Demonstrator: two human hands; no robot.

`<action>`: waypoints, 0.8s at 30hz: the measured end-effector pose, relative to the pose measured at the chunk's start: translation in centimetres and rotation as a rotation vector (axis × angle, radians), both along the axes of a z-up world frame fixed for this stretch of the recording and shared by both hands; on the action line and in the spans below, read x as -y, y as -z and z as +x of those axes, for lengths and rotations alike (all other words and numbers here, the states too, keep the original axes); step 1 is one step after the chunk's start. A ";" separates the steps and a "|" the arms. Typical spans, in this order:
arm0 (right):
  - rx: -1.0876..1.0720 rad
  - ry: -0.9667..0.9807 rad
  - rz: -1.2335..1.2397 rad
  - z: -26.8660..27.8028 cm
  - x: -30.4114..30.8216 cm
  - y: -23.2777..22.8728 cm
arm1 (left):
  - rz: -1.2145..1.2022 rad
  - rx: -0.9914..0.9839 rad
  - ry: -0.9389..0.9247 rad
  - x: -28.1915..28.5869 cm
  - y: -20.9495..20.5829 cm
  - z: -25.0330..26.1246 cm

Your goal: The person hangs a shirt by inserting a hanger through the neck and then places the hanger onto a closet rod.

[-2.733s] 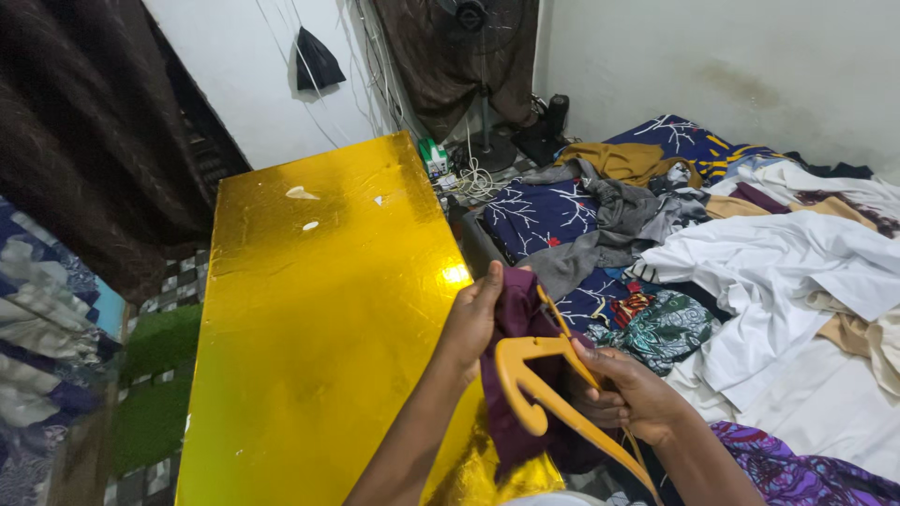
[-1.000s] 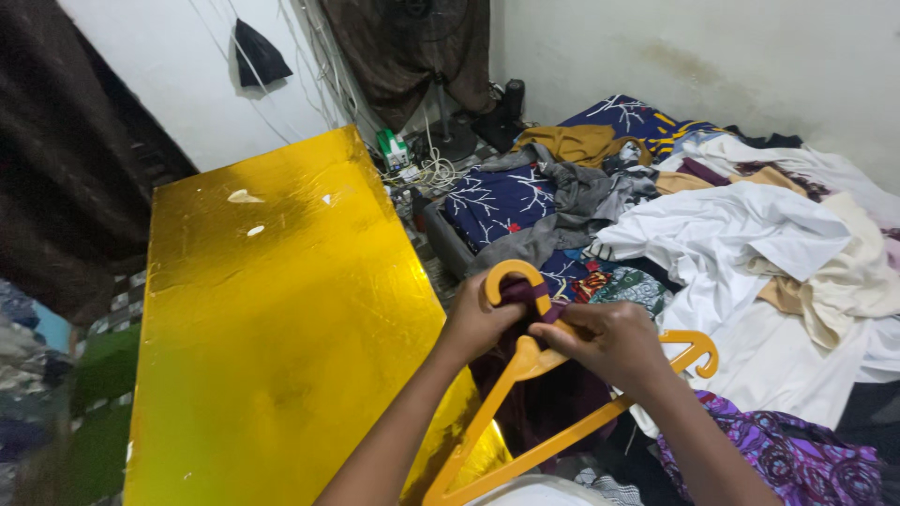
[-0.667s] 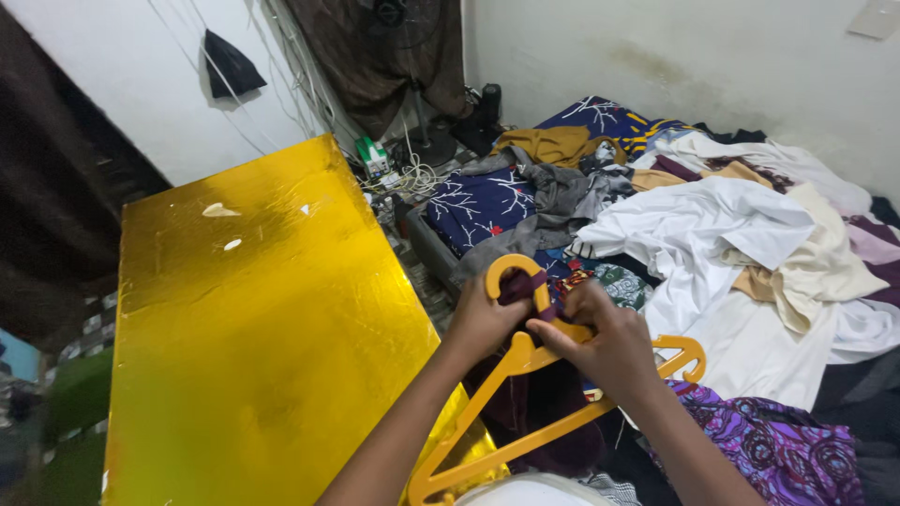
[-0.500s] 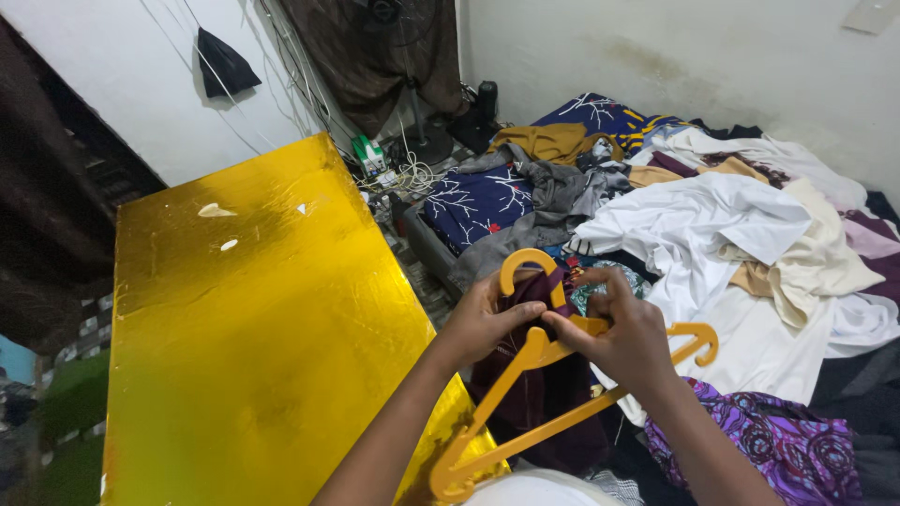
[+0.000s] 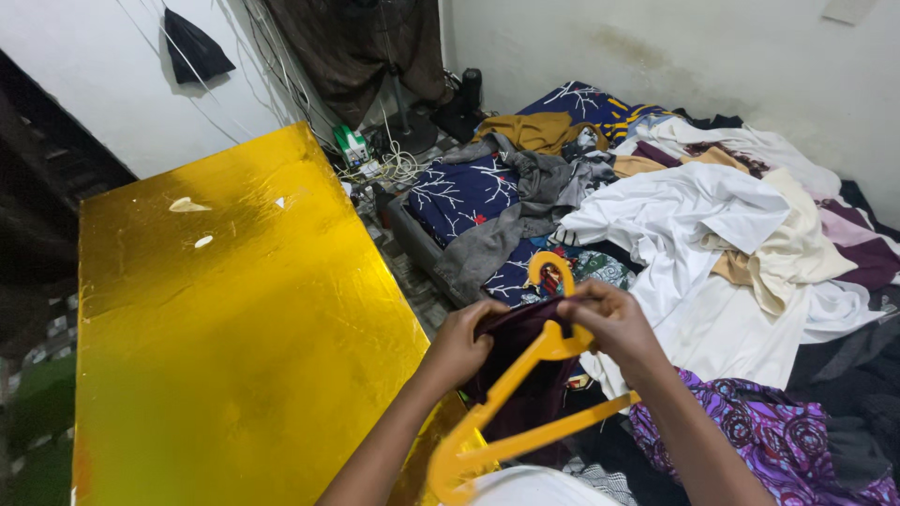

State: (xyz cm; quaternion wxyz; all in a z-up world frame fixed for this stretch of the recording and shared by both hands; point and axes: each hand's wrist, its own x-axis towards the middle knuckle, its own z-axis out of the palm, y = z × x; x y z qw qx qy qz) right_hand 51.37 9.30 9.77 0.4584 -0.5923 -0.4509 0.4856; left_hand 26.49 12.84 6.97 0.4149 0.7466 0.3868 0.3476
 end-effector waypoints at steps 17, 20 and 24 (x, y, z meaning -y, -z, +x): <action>0.216 0.258 0.130 7.3 1.0 -0.2 | -0.655 0.191 0.044 -1.6 8.6 -0.4; 0.478 0.324 0.243 8.4 1.3 -1.7 | -0.451 -0.090 0.151 -0.4 3.1 -0.3; 0.956 0.452 0.364 7.7 1.6 -3.4 | -0.359 -0.199 0.231 0.6 -2.7 0.4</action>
